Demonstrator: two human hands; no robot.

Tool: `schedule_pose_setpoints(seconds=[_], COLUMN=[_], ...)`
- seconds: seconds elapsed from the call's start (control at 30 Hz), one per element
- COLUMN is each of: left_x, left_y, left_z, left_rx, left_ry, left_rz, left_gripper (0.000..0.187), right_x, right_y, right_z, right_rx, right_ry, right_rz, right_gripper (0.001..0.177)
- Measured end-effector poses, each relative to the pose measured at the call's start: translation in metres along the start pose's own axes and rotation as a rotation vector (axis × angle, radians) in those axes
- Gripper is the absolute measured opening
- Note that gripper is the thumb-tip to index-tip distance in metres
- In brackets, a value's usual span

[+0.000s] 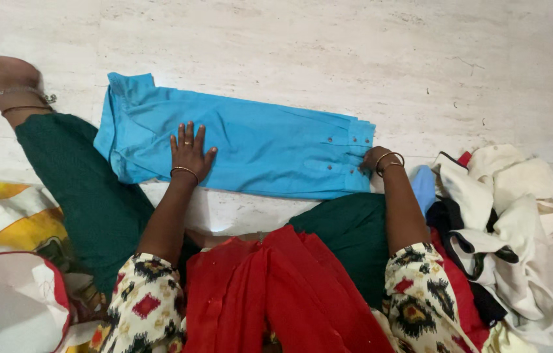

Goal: The person folds a light blue long-sleeved shirt on the floor. They smooth the fabric, fold the sleeves inward, fold the sides toward the center, and then fold the shirt in half to create a compact rectangle.

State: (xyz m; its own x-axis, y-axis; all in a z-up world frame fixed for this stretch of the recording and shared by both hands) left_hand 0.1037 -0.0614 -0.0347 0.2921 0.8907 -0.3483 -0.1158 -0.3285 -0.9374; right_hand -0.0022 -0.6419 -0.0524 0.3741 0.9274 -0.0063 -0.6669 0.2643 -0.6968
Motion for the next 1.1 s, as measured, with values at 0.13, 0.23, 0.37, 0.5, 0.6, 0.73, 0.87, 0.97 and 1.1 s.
schedule_pose_setpoints(seconds=[0.13, 0.23, 0.37, 0.5, 0.6, 0.73, 0.87, 0.97, 1.1], left_x=[0.0, -0.003, -0.015, -0.026, -0.044, -0.097, -0.149, -0.156, -0.153], left_y=[0.001, 0.0, -0.01, -0.019, -0.028, -0.006, 0.012, 0.015, 0.009], left_z=[0.0, -0.004, -0.007, -0.012, -0.002, 0.034, 0.059, 0.064, 0.069], left_rx=[0.007, 0.051, 0.11, 0.205, 0.1, 0.187, 0.349, 0.416, 0.432], left_ry=[-0.015, -0.063, -0.177, -0.286, -0.2, 0.012, 0.112, 0.091, 0.069], left_rz=[0.007, -0.024, -0.062, -0.104, -0.18, -0.153, -0.163, -0.187, -0.17], left_gripper=[0.078, 0.08, 0.084, 0.088, 0.087, 0.088, 0.089, 0.09, 0.09], right_x=[-0.015, -0.016, -0.019, -0.027, -0.016, 0.071, 0.225, 0.248, 0.212], right_y=[-0.002, 0.002, 0.005, -0.009, -0.039, -0.03, 0.035, 0.08, 0.087], right_z=[0.017, 0.022, 0.025, 0.029, 0.04, 0.051, 0.09, 0.092, 0.042], right_rx=[0.106, 0.153, 0.213, 0.006, -0.392, -0.557, -0.289, 0.055, 0.072], right_ry=[0.022, 0.133, 0.201, 0.175, -0.011, -0.272, -0.951, -0.812, -0.894], right_rz=[-0.239, -0.31, -0.327, -0.313, -0.186, -0.357, -0.057, 0.011, 0.043], right_gripper=[0.037, 0.043, 0.047, 0.04, 0.04, 0.039, 0.035, 0.033, 0.031])
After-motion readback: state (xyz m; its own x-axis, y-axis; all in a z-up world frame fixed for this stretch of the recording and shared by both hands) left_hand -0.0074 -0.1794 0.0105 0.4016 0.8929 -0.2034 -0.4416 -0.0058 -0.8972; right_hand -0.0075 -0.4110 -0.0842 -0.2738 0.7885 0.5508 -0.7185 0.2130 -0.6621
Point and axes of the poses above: each hand's wrist, its own z-axis away from the middle knuckle, its own y-axis out of the palm, x = y × z, the point moved 5 cm from there along -z, towards the middle knuckle, and after that the axes turned 2 degrees about x, right-handed, at the moved point
